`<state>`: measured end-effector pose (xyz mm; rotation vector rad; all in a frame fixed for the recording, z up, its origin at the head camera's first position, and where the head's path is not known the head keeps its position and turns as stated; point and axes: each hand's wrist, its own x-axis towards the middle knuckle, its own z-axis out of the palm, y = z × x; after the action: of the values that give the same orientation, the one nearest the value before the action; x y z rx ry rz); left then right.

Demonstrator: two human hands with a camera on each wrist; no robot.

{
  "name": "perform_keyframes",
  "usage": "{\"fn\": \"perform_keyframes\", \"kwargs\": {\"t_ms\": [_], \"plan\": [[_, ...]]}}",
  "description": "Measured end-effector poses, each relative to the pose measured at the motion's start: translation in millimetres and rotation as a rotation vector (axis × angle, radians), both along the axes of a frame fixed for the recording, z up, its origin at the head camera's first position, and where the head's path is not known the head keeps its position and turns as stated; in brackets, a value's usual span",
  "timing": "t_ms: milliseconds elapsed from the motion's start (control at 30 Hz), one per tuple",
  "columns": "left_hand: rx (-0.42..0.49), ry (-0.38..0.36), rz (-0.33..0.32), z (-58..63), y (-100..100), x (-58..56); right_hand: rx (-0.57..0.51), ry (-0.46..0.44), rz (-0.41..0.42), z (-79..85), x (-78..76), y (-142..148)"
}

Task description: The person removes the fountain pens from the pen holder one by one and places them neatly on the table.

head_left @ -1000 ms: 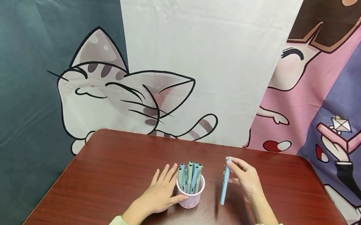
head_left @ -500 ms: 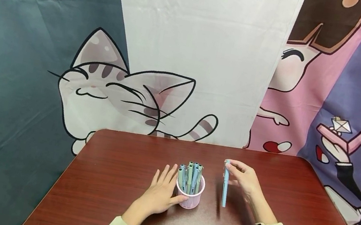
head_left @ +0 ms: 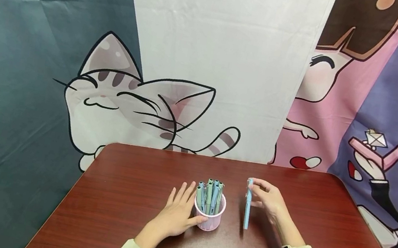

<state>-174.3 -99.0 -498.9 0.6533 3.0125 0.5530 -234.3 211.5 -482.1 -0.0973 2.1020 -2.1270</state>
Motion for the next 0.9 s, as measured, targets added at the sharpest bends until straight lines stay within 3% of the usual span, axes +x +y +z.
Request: {"fn": "perform_keyframes", "kwargs": {"t_ms": [667,900], "plan": [[0.012,-0.005,0.001,0.5,0.6,1.4,0.105,-0.039,-0.005,-16.4,-6.8,-0.2],[0.012,-0.007,0.003,1.2,0.5,2.0,0.098,-0.067,-0.007,-22.3,-10.9,-1.1]]}}
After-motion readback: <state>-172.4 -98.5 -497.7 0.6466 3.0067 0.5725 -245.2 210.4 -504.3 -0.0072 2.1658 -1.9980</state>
